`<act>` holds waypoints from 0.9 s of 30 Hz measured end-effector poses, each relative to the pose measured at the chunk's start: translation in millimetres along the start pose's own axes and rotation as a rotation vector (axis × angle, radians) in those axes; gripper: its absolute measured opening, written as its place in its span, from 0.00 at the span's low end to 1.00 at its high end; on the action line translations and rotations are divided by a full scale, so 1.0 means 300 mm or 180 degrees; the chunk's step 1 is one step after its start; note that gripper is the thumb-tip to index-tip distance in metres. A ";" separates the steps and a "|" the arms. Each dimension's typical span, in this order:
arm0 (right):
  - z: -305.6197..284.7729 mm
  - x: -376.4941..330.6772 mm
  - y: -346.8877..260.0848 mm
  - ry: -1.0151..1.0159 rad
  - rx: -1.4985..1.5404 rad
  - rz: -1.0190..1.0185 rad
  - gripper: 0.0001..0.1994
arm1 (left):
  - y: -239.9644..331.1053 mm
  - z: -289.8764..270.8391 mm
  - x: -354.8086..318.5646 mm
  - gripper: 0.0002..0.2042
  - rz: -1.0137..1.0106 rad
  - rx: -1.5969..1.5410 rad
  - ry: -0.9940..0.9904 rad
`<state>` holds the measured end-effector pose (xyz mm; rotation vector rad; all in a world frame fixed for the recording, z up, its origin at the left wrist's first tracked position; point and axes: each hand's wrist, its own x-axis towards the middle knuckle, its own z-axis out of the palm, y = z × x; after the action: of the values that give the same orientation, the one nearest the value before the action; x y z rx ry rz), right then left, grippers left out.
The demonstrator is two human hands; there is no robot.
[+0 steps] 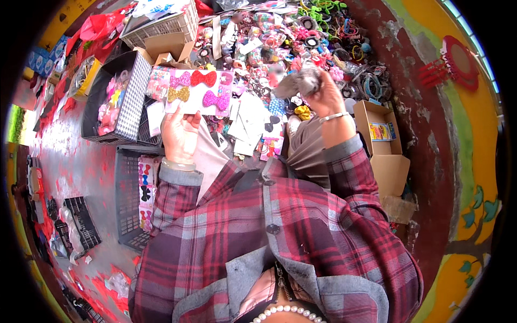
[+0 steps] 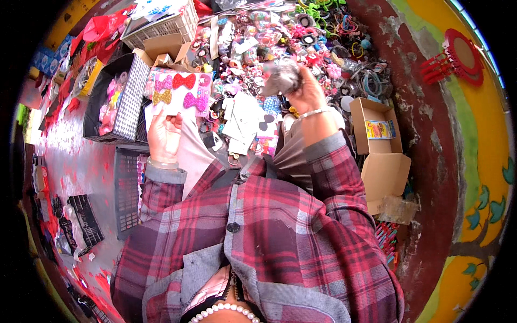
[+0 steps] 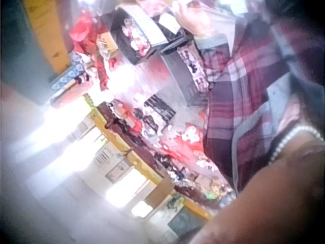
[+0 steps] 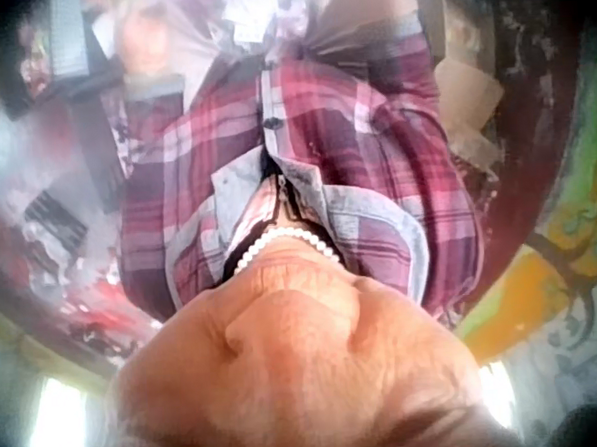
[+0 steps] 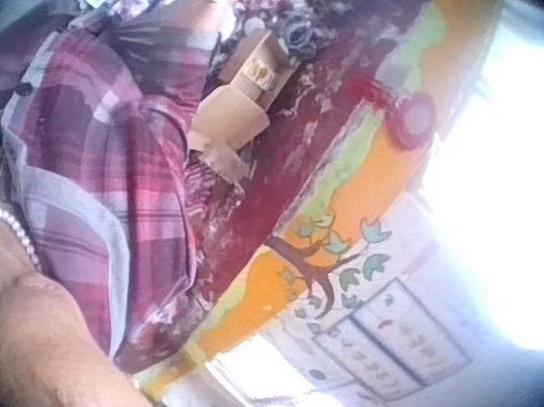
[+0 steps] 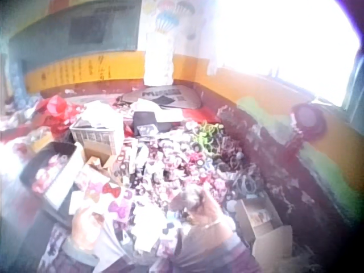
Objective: The person sits on the floor and sorts through a large pile of small, packaged items, likely hair accessories. They pick up individual packages, turn them over to view the contents, and place them into a nearby black plastic crate.
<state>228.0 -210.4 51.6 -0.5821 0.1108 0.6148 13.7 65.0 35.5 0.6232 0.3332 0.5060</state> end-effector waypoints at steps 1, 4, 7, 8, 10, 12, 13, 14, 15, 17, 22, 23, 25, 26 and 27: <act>-0.004 0.013 -0.019 0.0148 -0.0015 -0.0125 0.11 | 0.000 0.012 0.002 0.07 -0.0006 0.0030 0.0004; 0.052 0.027 -0.023 0.0389 0.0111 -0.0311 0.10 | -0.005 0.031 0.025 0.07 -0.0042 -0.0030 0.0102; -0.036 0.164 -0.033 0.0344 -0.0466 0.0097 0.07 | -0.021 0.054 0.066 0.07 -0.0130 -0.0010 0.0112; -0.079 0.217 -0.019 0.0352 -0.0445 0.0086 0.07 | -0.029 0.051 0.081 0.07 -0.0189 -0.0023 0.0113; -0.153 0.327 -0.003 0.0536 -0.0723 0.0091 0.09 | -0.041 0.061 0.127 0.08 -0.0294 -0.0034 0.0097; -0.207 0.438 0.024 0.0991 -0.0940 0.0505 0.08 | -0.043 0.066 0.178 0.09 -0.0322 0.0023 -0.0056; -0.251 0.487 0.040 0.1028 -0.1075 0.0523 0.08 | -0.046 0.083 0.204 0.09 -0.0316 0.0042 -0.0138; -0.295 0.534 0.047 0.1065 -0.1211 0.0540 0.08 | -0.052 0.102 0.229 0.09 -0.0312 0.0061 -0.0221; -0.308 0.565 0.062 0.1161 -0.1334 0.0603 0.08 | -0.053 0.120 0.257 0.10 -0.0345 0.0044 -0.0227; -0.408 0.643 0.068 0.1232 -0.1409 0.0685 0.10 | -0.068 0.162 0.309 0.10 -0.0437 0.0026 -0.0270; -0.373 0.689 0.017 0.0962 -0.3355 0.0137 0.22 | -0.083 0.198 0.409 0.09 -0.0425 0.0335 -0.0358; -0.373 0.689 -0.007 0.0798 -0.3259 -0.0008 0.22 | -0.091 0.203 0.425 0.10 -0.0464 0.0355 -0.0271; -0.129 0.579 0.000 0.0895 -0.2395 0.0106 0.22 | -0.101 0.178 0.447 0.10 -0.0453 0.0402 -0.0175; -0.052 0.536 0.002 0.0936 -0.2245 0.0071 0.20 | -0.110 0.167 0.456 0.10 -0.0454 0.0430 -0.0148; -0.026 0.520 -0.002 0.0705 -0.2314 0.0001 0.19 | -0.117 0.162 0.462 0.10 -0.0505 0.0387 -0.0113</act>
<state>356.2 -135.3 3.8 -1.3544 0.0934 0.5829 162.2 92.9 30.5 0.7163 0.3786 0.3239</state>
